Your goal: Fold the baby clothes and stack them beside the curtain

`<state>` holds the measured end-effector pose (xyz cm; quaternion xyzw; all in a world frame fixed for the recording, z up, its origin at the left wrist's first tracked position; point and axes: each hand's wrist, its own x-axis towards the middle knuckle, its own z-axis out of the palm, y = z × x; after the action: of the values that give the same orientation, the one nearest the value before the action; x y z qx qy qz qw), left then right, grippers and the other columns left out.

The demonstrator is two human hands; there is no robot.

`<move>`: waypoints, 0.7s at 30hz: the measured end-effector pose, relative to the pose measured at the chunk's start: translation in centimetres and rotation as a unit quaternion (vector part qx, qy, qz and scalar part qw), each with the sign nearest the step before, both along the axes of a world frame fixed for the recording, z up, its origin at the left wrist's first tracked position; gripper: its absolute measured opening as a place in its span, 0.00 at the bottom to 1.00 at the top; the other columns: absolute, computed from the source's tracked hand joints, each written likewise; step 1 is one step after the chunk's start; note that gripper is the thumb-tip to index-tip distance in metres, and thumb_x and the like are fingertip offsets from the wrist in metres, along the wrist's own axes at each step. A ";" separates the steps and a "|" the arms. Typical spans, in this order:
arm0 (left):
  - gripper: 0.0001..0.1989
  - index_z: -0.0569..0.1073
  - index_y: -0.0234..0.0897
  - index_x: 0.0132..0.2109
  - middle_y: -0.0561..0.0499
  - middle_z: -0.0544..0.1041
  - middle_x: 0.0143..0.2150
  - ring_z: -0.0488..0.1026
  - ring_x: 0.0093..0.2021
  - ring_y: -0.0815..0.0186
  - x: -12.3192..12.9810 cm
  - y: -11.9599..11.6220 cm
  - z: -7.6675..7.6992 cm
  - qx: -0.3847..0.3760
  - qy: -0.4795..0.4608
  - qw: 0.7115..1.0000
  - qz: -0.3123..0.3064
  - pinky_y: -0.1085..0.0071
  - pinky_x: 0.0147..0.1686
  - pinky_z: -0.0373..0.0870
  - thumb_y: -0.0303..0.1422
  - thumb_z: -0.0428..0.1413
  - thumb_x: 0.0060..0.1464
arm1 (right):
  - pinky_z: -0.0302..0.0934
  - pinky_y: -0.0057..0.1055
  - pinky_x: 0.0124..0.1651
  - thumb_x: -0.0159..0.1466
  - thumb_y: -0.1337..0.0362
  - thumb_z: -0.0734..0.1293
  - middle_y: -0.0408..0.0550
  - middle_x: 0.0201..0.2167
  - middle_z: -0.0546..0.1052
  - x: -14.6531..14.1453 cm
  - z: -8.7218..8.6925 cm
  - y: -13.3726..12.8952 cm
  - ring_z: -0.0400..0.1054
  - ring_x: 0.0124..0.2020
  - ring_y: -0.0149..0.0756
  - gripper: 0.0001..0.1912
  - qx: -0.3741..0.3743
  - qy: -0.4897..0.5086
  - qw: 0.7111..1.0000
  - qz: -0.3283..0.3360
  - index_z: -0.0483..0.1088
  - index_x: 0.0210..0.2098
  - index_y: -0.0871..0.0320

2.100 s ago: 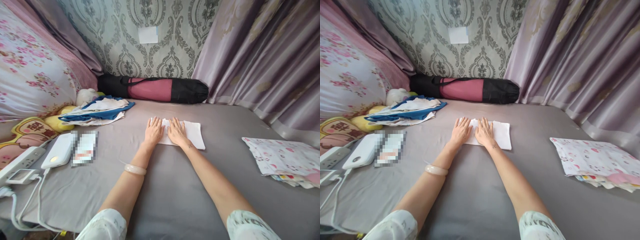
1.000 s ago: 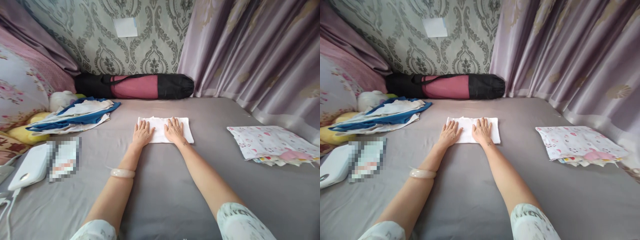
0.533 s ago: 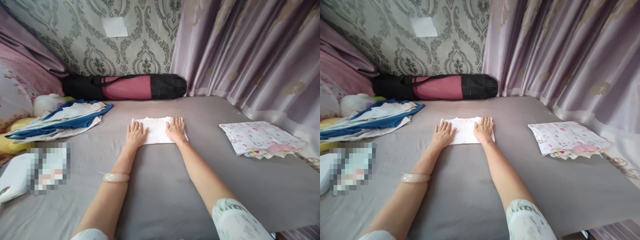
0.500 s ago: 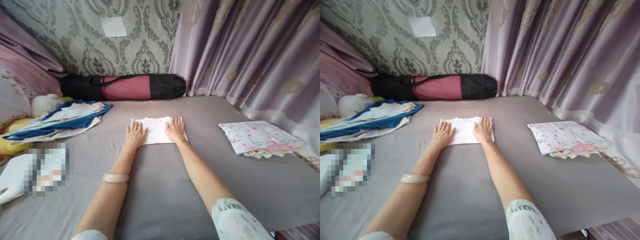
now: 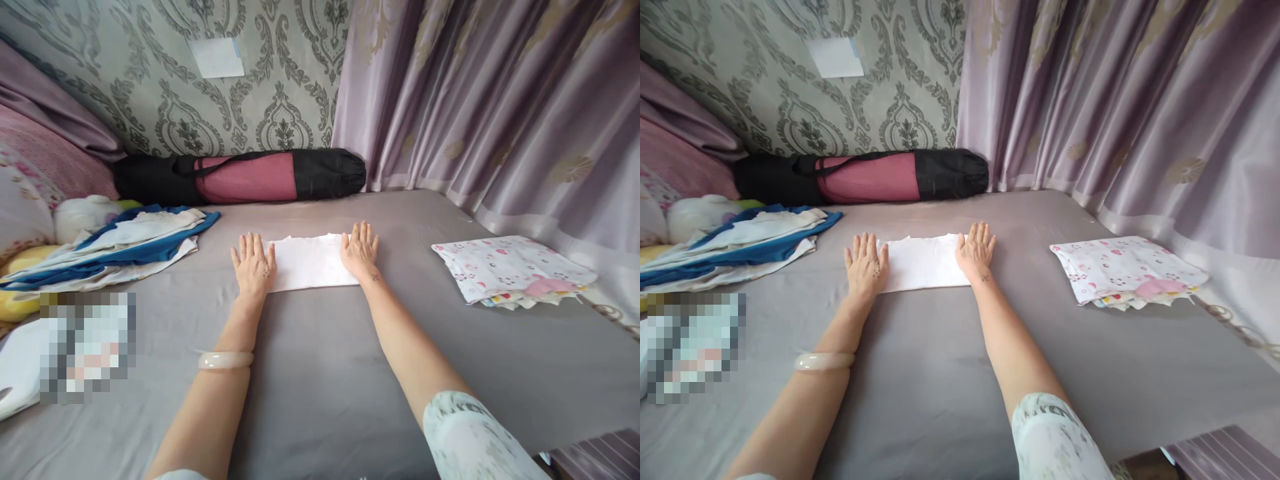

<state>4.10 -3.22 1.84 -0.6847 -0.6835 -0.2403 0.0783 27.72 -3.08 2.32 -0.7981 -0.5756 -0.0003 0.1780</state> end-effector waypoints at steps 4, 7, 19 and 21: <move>0.30 0.56 0.33 0.69 0.42 0.55 0.70 0.47 0.71 0.52 -0.2 0.4 -1.0 -0.111 0.027 0.991 -0.062 0.46 0.67 0.41 0.43 0.34 0.67 | 0.34 0.49 0.69 0.72 0.53 0.43 0.59 0.71 0.48 0.5 -0.7 0.0 0.39 0.71 0.48 0.34 -0.058 0.021 0.998 0.022 0.48 0.69 0.69; 0.30 0.58 0.36 0.68 0.44 0.55 0.71 0.48 0.71 0.51 -0.3 0.7 -1.4 -0.172 0.038 0.982 -0.070 0.44 0.67 0.41 0.44 0.33 0.67 | 0.34 0.48 0.69 0.72 0.53 0.43 0.59 0.71 0.48 0.5 -0.9 0.1 0.40 0.71 0.48 0.34 -0.081 0.031 0.996 0.022 0.47 0.69 0.69; 0.27 0.68 0.39 0.60 0.42 0.66 0.65 0.56 0.66 0.45 -0.3 1.7 1.0 -0.185 0.113 0.973 -0.083 0.40 0.63 0.44 0.45 0.35 0.66 | 0.40 0.49 0.67 0.72 0.54 0.49 0.62 0.68 0.56 1.2 0.0 0.6 0.45 0.69 0.51 0.32 -0.101 -0.013 0.994 0.049 0.53 0.67 0.70; 0.25 0.70 0.38 0.58 0.41 0.73 0.58 0.63 0.62 0.47 -0.5 2.8 1.7 -0.173 0.130 0.971 -0.097 0.40 0.63 0.43 0.44 0.36 0.66 | 0.46 0.46 0.64 0.71 0.56 0.51 0.64 0.63 0.63 1.7 0.4 0.9 0.52 0.66 0.52 0.29 -0.099 -0.037 0.992 0.073 0.60 0.62 0.70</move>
<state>3.55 -0.39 3.58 -0.7763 -0.6290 -0.0337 0.0226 29.46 -2.15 2.75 -0.7671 -0.6357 0.0404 0.0762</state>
